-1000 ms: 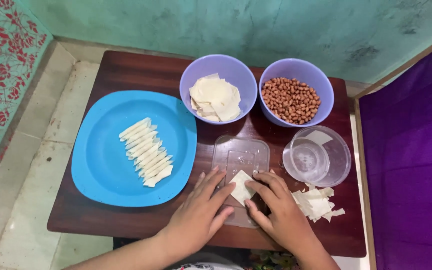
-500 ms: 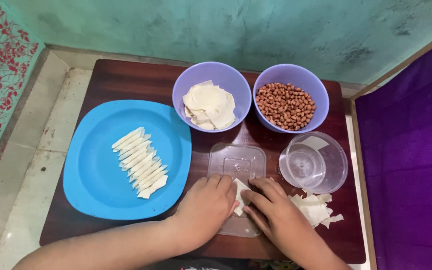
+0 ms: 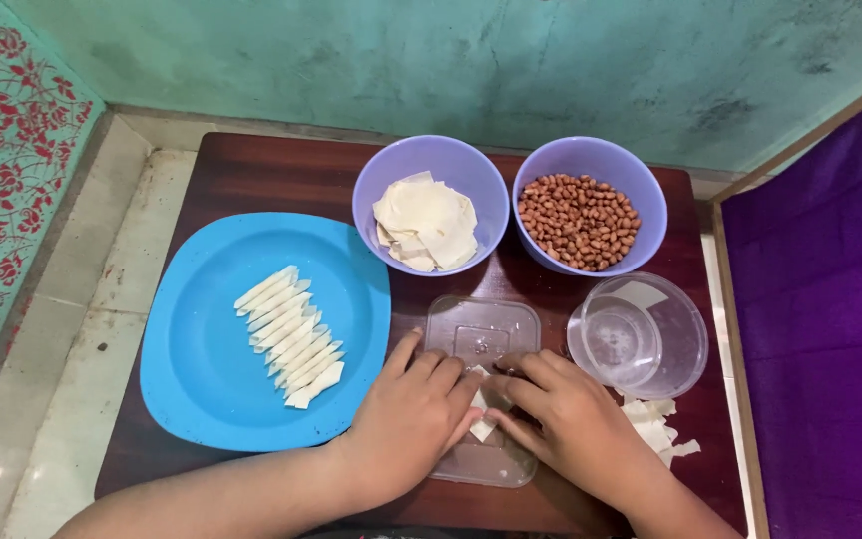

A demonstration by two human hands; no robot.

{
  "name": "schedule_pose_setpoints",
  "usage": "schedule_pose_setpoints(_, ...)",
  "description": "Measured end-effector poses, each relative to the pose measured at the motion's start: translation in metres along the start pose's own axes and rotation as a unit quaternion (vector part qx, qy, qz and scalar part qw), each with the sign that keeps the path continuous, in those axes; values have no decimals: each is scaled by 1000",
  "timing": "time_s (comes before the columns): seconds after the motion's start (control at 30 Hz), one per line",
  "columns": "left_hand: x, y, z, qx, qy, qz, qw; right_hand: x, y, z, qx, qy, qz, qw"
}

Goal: The person places a peanut onto a square wrapper, folds the wrapper around the peanut to form a small packet, and places the finished packet on a blue plate. This process is repeated multiple times.

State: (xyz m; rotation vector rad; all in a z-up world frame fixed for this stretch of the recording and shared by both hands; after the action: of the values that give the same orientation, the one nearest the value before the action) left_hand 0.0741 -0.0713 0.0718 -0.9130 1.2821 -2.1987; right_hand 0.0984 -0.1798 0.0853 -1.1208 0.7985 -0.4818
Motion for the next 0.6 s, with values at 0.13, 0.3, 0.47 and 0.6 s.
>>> schedule_pose_setpoints(0.13,-5,5,-1,-9,-11,16,1000,1,7,-2,-19,-10,4,1000)
schedule_pose_setpoints(0.3,-2,1,-1,-5,-6,14,1000,-3,3,-1,4,-33,-2,999)
schedule_pose_setpoints(0.47,-6,6,-1,-13,-12,19,1000,-2,5,-1,-3,-30,-16,999)
schedule_pose_setpoints(0.6,-9,9,-1,-12,-11,22,1000,-5,9,-3,3,-42,-27,999)
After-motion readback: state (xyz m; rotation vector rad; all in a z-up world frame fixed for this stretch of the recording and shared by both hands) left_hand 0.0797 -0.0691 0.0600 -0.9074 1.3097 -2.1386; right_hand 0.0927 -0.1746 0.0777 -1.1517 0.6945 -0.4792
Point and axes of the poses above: each hand's wrist, its own z-axis towards the middle knuckle, its own y-axis out of the palm, x = y × z, the point moved 9 cm from there along z, towards the middle knuckle, and after that the axes turned 11 degrees about -z, right-handed, at the moved point
